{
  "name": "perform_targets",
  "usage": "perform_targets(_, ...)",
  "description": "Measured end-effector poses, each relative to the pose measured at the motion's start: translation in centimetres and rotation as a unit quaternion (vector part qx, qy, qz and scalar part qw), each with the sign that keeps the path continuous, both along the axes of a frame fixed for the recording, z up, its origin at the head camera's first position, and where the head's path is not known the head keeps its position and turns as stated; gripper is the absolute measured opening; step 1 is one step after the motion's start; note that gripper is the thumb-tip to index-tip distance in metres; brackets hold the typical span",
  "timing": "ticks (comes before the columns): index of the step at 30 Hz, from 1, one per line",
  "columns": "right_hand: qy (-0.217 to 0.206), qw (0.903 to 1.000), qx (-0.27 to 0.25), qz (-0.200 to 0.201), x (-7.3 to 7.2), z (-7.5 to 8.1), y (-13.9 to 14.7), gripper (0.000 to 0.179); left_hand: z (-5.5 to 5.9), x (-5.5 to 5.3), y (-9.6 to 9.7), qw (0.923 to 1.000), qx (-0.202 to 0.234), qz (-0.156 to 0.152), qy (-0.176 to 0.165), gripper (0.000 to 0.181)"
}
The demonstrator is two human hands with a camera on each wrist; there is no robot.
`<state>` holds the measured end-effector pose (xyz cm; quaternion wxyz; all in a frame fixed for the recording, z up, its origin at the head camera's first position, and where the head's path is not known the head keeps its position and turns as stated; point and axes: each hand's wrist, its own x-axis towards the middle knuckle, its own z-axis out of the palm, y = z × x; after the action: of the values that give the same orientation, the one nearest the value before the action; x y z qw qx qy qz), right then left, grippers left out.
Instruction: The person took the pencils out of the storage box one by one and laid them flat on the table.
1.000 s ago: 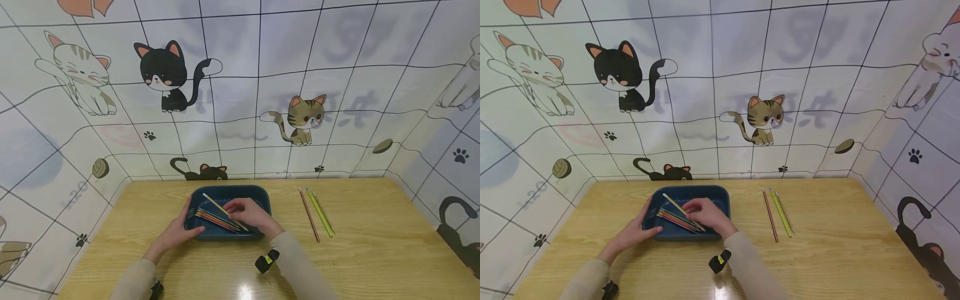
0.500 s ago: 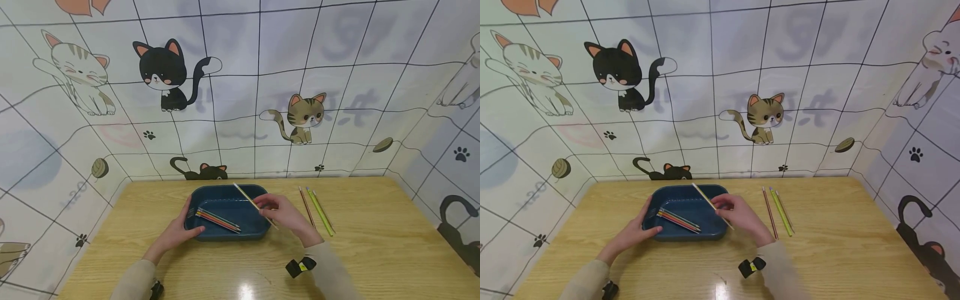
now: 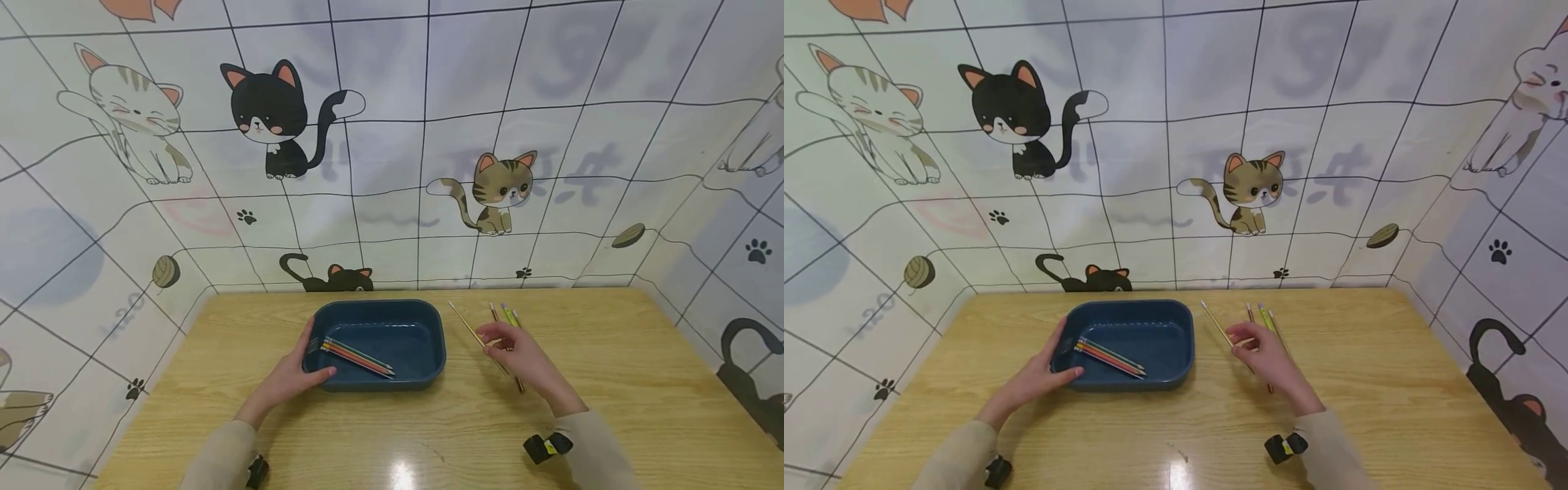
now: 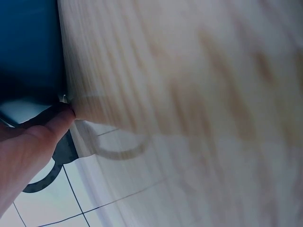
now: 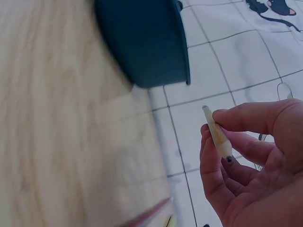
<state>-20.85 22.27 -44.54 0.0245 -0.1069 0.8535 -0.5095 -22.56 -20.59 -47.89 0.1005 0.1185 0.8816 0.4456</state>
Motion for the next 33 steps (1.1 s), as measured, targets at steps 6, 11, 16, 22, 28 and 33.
perform_targets(6, 0.019, 0.9985, 0.027, -0.043, 0.4, -1.0, 2.1, 0.029, 0.1, -0.2, -0.1, 1.0, -0.004, 0.003, 0.003, 0.105)
perform_targets(11, 0.034, 0.996, 0.052, -0.065, 0.4, -1.7, 3.1, 0.029, 0.4, -0.3, -0.1, 1.0, -0.005, 0.0, 0.006, 0.104)
perform_targets(16, 0.031, 0.993, 0.07, -0.09, 0.4, -2.1, 3.8, 0.029, 0.3, -0.3, -0.1, 1.0, -0.003, -0.002, 0.002, 0.105)
perform_targets(22, 0.016, 0.9924, 0.07, -0.1, -0.1, -2.4, 4.2, 0.027, 0.1, -0.3, -0.1, 1.0, -0.004, -0.001, 0.0, 0.104)
perform_targets(28, -0.01, 0.9906, 0.078, -0.111, -0.4, -2.3, 4.4, 0.029, -0.1, -0.3, -0.1, 1.0, 0.0, -0.003, 0.0, 0.104)
perform_targets(33, -0.033, 0.9881, 0.081, -0.126, -0.7, -2.5, 4.4, 0.03, -0.1, -0.3, -0.2, 1.0, -0.001, -0.006, 0.002, 0.104)
